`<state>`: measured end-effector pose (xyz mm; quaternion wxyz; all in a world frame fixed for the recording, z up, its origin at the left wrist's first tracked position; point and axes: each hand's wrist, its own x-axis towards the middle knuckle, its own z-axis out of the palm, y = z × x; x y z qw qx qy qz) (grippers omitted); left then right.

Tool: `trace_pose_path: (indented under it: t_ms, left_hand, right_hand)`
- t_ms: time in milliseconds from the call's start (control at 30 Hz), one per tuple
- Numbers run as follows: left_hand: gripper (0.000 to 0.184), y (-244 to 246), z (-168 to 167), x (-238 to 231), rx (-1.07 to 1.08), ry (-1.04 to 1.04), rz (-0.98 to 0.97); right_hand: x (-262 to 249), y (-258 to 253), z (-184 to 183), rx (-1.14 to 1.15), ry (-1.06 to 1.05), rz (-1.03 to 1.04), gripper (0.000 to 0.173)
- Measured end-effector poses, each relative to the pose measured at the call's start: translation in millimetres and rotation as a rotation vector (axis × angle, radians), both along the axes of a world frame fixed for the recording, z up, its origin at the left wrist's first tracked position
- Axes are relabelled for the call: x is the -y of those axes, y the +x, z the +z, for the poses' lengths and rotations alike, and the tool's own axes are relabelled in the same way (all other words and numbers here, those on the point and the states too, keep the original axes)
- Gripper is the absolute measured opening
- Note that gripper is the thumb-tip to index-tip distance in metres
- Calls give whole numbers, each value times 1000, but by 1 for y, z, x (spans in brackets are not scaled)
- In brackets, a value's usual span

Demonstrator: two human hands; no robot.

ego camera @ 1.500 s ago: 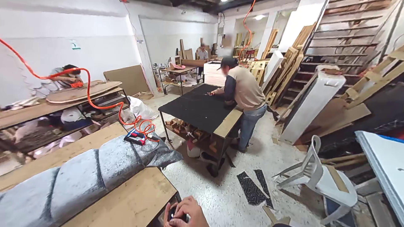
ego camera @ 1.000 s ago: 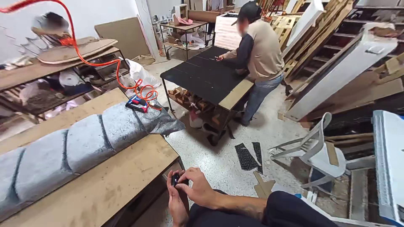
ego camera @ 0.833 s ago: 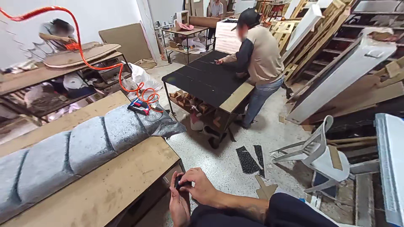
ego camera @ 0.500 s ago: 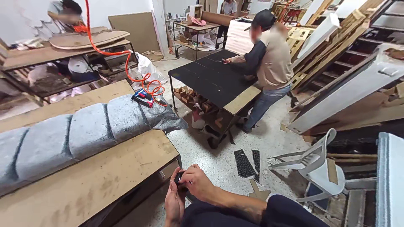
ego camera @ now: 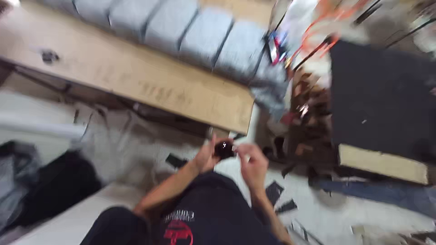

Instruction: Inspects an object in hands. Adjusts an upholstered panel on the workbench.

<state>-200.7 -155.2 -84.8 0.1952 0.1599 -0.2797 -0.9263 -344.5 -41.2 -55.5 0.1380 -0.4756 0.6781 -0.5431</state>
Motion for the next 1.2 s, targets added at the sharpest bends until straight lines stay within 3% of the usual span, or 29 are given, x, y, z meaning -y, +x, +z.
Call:
trace_pose_path:
  t_ms: [100,267,367,467,600,700,733,800,900,967,1133,1200]
  left_hand:
    - [87,14,-4,14,-102,41,53]
    - [90,28,6,22,-247,90,66]
    - [89,33,9,20,-289,84,63]
    - [73,36,3,19,-316,1,91]
    - [44,42,-23,20,10,-109,171]
    - [36,70,-104,22,548,-418,159]
    - [37,89,-142,20,794,-531,78]
    - [41,134,-209,1,1178,-558,-162]
    - [42,174,-255,-34,1380,-507,-514]
    - [48,186,-258,-47,1378,-466,-630]
    - [45,202,-205,-36,1233,-308,-736]
    - [40,195,-203,-28,1218,-302,-806]
  right_hand:
    - [-6,-14,13,-17,-69,5,15]
    - [-10,-14,15,-43,-134,98,18]
    - [-9,-2,7,-23,-96,136,16]
    - [-7,6,1,-4,-88,148,15]
    - [-7,1,-8,-54,-28,120,14]
    - [-8,-9,-26,-145,104,120,16]
    - [-9,-12,-35,-171,159,129,18]
    - [-16,-14,-58,-193,271,155,21]
    - [-31,-21,-91,-183,425,168,25]
    - [-42,-25,-111,-162,542,167,27]
    - [-55,-30,-142,-91,833,252,31]
    - [-49,-27,-148,-83,892,301,32]
